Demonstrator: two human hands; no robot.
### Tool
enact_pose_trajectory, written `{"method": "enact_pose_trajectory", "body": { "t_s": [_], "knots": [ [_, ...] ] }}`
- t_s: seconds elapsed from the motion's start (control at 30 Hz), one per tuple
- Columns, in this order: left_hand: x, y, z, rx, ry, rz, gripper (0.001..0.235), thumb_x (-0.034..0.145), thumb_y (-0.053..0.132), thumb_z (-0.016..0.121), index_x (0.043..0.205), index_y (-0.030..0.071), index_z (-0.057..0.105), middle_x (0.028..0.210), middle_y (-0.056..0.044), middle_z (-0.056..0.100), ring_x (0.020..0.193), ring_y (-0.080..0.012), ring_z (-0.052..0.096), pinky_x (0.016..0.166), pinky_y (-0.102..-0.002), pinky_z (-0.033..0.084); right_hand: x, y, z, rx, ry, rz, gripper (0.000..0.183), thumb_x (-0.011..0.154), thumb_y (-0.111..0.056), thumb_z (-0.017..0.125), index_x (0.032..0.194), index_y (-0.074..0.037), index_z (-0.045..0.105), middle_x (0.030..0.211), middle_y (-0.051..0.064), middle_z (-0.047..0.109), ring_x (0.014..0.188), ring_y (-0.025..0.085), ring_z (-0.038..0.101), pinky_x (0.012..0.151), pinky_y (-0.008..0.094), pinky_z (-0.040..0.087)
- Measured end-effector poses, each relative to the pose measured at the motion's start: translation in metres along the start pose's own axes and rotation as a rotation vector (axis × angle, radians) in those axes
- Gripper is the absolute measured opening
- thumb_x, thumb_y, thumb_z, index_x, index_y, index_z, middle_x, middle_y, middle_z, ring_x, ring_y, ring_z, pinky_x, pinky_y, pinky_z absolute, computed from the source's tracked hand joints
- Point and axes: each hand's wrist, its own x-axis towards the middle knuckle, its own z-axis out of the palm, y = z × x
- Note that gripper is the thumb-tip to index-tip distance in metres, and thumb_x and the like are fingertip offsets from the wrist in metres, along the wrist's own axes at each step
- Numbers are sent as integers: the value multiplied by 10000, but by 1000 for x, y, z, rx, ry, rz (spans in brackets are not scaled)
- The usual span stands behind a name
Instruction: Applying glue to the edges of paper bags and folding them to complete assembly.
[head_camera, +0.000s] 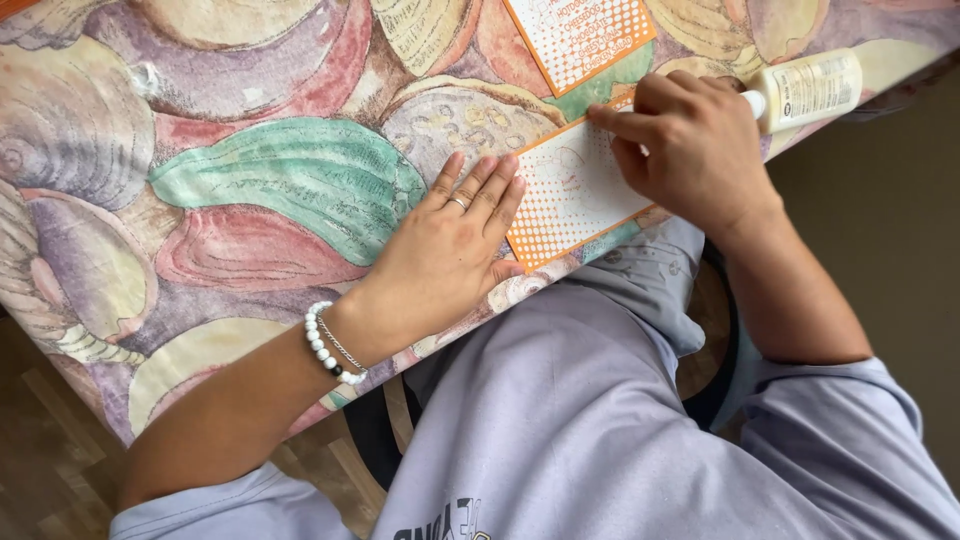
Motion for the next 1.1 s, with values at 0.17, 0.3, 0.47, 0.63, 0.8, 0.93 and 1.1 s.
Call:
{"method": "enact_pose_trajectory", "body": {
  "t_s": [0.17, 0.3, 0.47, 0.63, 0.8, 0.93, 1.1],
  "knots": [
    [-5, -7, 1, -69, -9, 18, 836, 1022, 605, 399, 1576, -17, 345, 1635, -217, 371, 1534, -316, 321, 1281, -504, 154, -9, 18, 0, -192, 32, -65, 165, 1165, -284, 766, 1070, -401, 835, 800, -55, 540, 694, 171, 553, 558, 297, 383],
    [-5, -9, 5, -38, -3, 33, 843, 1020, 627, 391, 1572, -10, 361, 1628, -203, 389, 1519, -308, 349, 1273, -505, 178, -18, 34, 0, -243, 5, -52, 174, 1175, -288, 754, 1134, -426, 853, 789, -87, 547, 710, 164, 549, 569, 284, 415],
    [-5, -10, 4, -55, 20, 49, 831, 1028, 621, 390, 1564, -14, 372, 1617, -215, 401, 1501, -315, 378, 1264, -514, 192, -37, 38, -8, -420, -10, -2, 296, 975, -177, 701, 990, -458, 797, 852, -119, 560, 775, 119, 540, 601, 234, 443],
    [-3, -3, -11, -265, 45, 32, 716, 1066, 524, 441, 1555, 3, 398, 1633, -323, 238, 1445, -470, 417, 1247, -546, 223, -81, -17, -43, 314, -54, 536, 439, 1095, -124, 784, 1510, -9, 696, 656, 22, 589, 511, 138, 452, 568, 349, 404],
    [-7, 38, -21, -481, 30, -46, 736, 1042, 578, 457, 1566, 66, 379, 1655, -263, 141, 1389, -550, 404, 1108, -607, 410, -106, -99, -14, 906, 146, 950, 753, 1011, -131, 721, 1644, -51, 321, 841, 117, 680, 702, 102, 588, 716, 266, 512],
    [-12, 57, -13, -530, 254, 40, 688, 1028, 539, 540, 1466, 9, 522, 1597, -283, 383, 1252, -496, 620, 1112, -519, 484, -125, -93, 15, 1049, 625, 932, 717, 1078, 24, 694, 1672, -69, 303, 949, 167, 624, 800, 143, 547, 796, 274, 498],
    [3, 44, -21, -741, 455, -26, 459, 1030, 338, 636, 1305, -29, 615, 1335, -209, 678, 1179, -323, 716, 975, -459, 580, -114, -71, -5, 1156, 604, 904, 797, 1051, -25, 724, 1697, -73, 258, 1096, 99, 636, 854, 119, 578, 830, 244, 511]
  ]
}}
